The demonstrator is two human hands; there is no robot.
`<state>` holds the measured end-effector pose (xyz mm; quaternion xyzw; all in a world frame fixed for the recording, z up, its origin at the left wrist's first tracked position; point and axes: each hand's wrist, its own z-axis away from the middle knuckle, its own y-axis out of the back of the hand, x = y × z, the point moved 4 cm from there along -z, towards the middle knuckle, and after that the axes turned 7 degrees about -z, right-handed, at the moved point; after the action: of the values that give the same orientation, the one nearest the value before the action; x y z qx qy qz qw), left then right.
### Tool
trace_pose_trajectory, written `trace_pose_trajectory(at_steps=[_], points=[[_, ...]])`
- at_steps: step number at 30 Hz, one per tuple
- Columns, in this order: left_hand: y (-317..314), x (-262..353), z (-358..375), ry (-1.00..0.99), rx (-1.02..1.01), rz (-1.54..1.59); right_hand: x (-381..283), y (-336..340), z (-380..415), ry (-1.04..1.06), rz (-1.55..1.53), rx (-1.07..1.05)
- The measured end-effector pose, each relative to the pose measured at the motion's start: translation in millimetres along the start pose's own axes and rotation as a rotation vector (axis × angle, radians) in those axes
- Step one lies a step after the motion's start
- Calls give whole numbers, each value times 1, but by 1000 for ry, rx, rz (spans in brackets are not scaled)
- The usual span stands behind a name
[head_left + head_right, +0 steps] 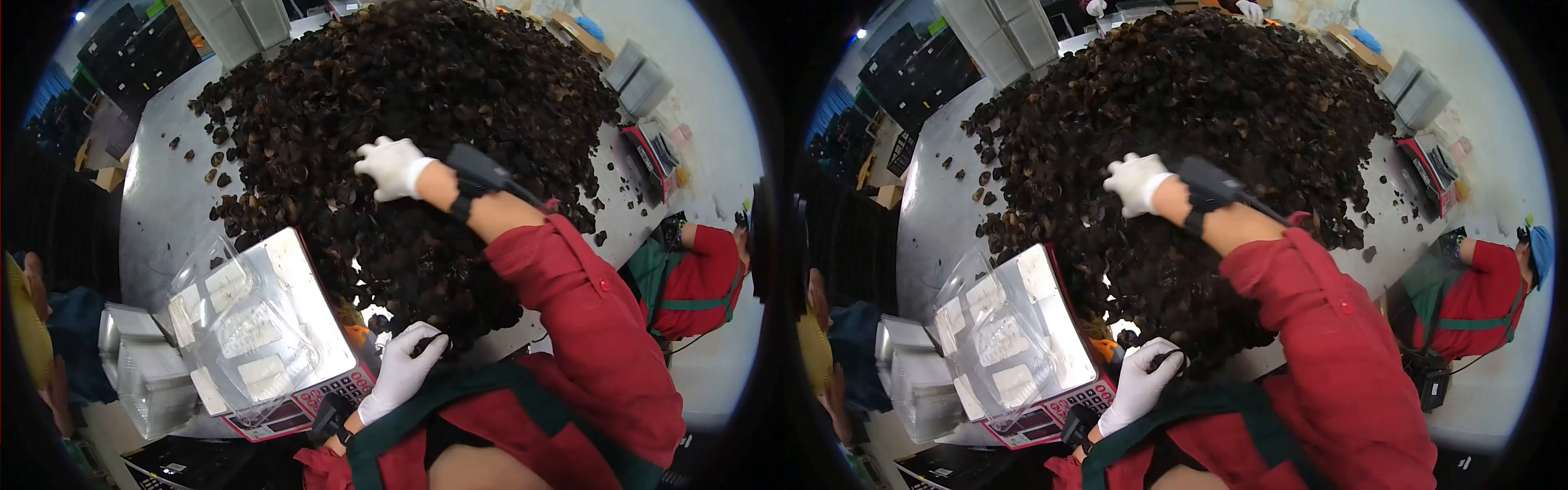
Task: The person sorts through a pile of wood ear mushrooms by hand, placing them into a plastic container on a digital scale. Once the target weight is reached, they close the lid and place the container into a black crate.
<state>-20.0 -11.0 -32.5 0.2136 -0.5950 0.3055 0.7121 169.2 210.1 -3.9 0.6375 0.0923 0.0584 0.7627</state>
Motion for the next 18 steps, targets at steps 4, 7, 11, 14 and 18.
trace_pose_trajectory(at_steps=[4,7,11,14,18], points=[[-4,-1,2,-93,-23,-71,40,-12,57,-21,-199,32],[-5,0,2,-135,-39,-115,51,-9,100,-57,-344,78],[-3,5,5,-82,-20,-108,66,2,137,-86,-369,-13],[-2,2,4,-54,-9,-80,71,25,138,-73,-346,-43],[-3,-2,4,-13,-17,-51,33,67,99,-92,-192,-88]])
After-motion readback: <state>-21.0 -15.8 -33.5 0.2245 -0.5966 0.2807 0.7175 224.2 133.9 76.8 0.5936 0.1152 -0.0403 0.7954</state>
